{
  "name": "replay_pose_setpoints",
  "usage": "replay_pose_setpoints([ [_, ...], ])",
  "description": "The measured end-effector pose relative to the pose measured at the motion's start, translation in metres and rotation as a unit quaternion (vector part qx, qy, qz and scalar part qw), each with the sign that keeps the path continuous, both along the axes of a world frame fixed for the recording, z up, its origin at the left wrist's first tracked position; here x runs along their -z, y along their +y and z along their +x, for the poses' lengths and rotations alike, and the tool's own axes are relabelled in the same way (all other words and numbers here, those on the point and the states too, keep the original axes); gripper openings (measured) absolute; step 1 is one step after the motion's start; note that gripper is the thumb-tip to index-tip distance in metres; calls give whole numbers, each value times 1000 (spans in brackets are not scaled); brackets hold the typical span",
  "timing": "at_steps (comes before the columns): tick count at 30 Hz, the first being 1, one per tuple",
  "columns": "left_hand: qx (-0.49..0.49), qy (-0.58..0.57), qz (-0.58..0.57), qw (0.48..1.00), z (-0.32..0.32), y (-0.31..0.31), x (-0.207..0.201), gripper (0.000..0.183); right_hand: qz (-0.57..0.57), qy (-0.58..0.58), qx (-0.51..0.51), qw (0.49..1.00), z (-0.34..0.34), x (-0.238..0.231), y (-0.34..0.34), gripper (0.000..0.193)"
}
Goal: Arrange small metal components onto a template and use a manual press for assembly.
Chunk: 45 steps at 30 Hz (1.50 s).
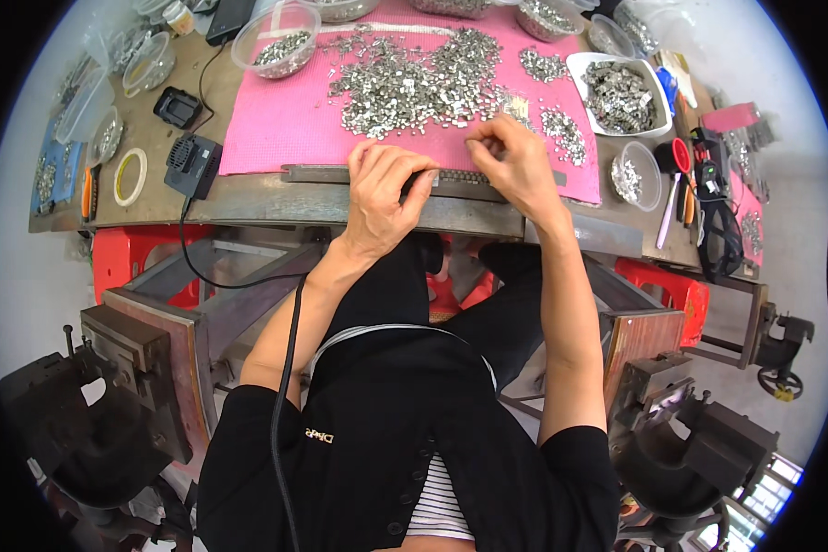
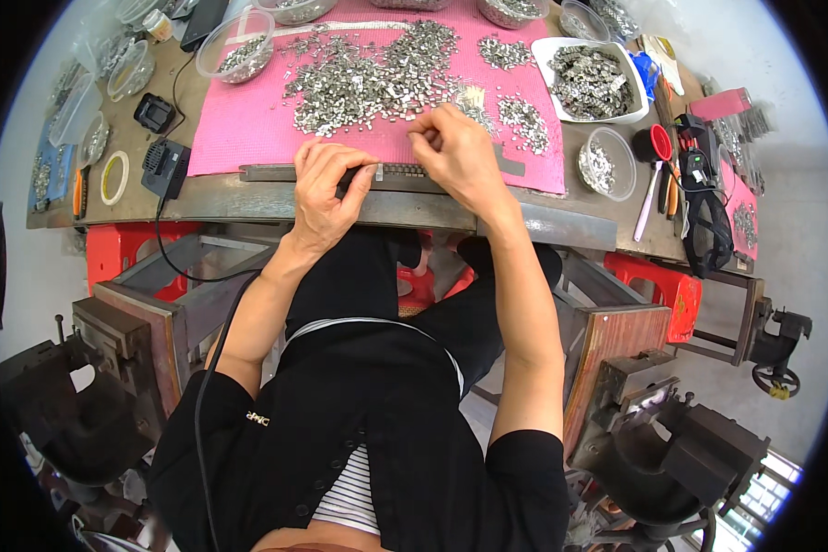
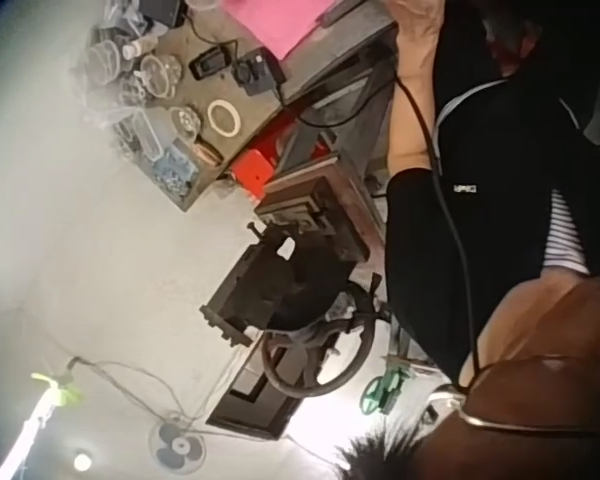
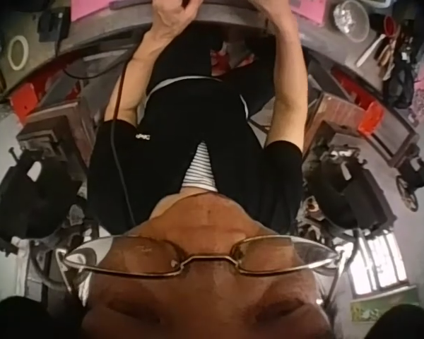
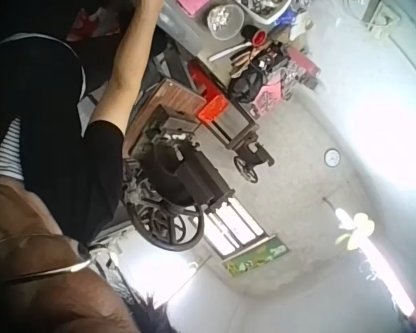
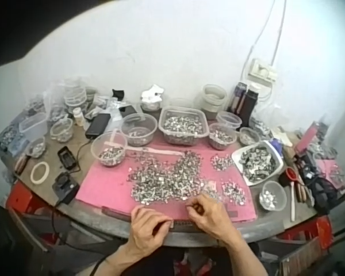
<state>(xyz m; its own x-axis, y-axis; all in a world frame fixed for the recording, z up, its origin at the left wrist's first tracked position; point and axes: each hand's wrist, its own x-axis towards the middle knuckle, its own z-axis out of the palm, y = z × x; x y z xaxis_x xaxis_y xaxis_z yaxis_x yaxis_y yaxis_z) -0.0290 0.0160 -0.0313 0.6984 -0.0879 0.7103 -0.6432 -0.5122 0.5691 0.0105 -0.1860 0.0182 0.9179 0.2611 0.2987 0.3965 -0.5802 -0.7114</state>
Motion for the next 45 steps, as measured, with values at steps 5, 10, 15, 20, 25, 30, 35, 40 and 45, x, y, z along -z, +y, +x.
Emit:
replay_pose_setpoints([
  [5, -23, 18, 74, 997, -4, -10, -8, 15, -25, -59, -6, 998, -28, 2, -17, 11],
  [10, -48, 33, 102, 993, -3, -17, -6, 19, -112, -141, -33, 983, -40, 12, -18, 19],
  [15, -53, 34, 103, 993, -2, -17, -1, 21, -146, -157, -39, 976, -44, 10, -19, 20],
  [20, -47, 29, 96, 994, -1, -20, -3, 21, -74, -121, -28, 989, -45, 9, -31, 17],
  [25, -38, 28, 104, 993, 0, -29, -11, 20, 12, -115, 136, 984, -38, -18, -90, 16],
  [30, -25, 39, 129, 991, 3, -42, -14, 25, -135, -62, 281, 948, -15, -23, -205, 21],
  [35, -38, 34, 140, 989, 4, -42, -12, 30, -217, 104, 215, 946, 2, -17, -227, 21],
  [40, 4, -3, 56, 998, 0, -29, -4, 18, -197, 127, 233, 944, -2, -20, -224, 17],
  [45, 9, -18, 36, 999, 0, -29, -2, 16, -182, 25, 269, 946, -12, -8, -220, 18],
])
